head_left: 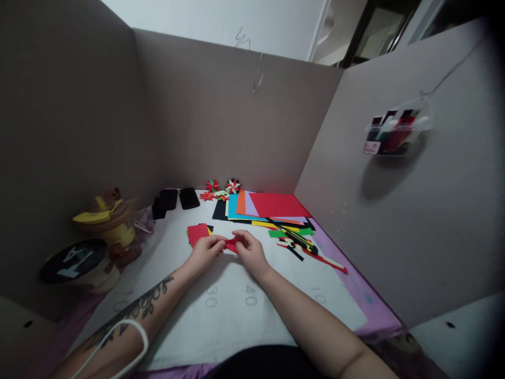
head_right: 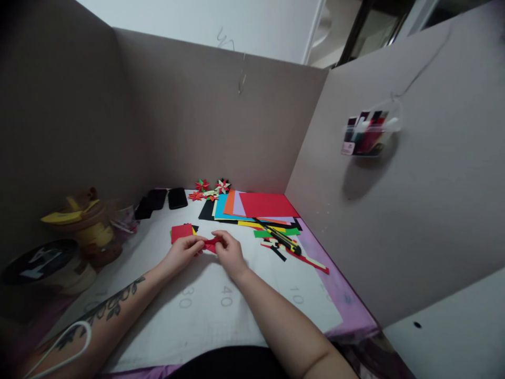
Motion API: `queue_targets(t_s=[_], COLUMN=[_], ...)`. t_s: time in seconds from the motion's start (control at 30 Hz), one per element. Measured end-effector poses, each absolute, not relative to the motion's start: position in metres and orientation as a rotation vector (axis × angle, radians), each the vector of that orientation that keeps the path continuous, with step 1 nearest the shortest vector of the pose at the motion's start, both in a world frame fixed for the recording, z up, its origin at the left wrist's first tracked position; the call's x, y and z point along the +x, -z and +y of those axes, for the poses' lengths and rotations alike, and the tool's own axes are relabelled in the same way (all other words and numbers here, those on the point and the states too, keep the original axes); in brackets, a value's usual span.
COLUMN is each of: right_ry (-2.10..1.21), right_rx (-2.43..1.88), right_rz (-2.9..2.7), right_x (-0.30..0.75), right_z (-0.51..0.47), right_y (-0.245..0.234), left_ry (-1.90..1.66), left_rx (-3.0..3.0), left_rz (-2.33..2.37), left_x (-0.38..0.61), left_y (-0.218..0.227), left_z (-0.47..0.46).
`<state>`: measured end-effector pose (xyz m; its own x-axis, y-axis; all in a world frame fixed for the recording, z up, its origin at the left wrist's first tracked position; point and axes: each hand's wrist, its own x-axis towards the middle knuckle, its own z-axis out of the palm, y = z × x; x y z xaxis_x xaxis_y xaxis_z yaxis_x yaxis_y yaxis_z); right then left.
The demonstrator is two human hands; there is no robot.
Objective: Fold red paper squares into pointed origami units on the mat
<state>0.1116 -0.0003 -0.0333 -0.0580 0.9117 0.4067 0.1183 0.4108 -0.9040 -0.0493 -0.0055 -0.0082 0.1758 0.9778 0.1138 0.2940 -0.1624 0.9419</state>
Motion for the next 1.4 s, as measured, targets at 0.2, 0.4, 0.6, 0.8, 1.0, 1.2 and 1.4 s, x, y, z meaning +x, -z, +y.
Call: queue_targets(t_s=[0.2,0.4,0.6,0.8,1.0,1.2,1.4], right_ry=[-0.936,-1.004,-1.508,-1.834,-1.874,-1.918,-1.866], right_rx=[-1.031,-0.987,-0.894,-0.785,-0.723,-0.753,-0.769], right_rz=[-1.454,-1.395,-0.934,-0.703,-0.645,-0.499,-0.573], right_x=[0.113,0.113,0.109,0.110,0.111,0.111,0.112], right_z=[-0.002,-0.001,0.004,0.003,0.003,0.006,0.006], right_y=[0.027,0.029,0.032,0.030,0.030,0.029,0.031], left_ry=[-1.021,-1.031,-1.142,-1.204,-1.196,-1.170,-1.118], left_rx=[1.762,1.815,1.637,1.650,1.666,1.674,1.690], left_rz=[1.206,1.290,1.337,1.335,1.316,1.294,1.219], left_x=[-0.049,-0.049,-0.053,-0.054,-0.053,-0.053,-0.053], left_y=[0.002,0.008,0.013,0.017,0.021,0.022,0.017], left_z=[-0.010,-0.009,-0.004,-0.004,-0.003,-0.002,-0.005])
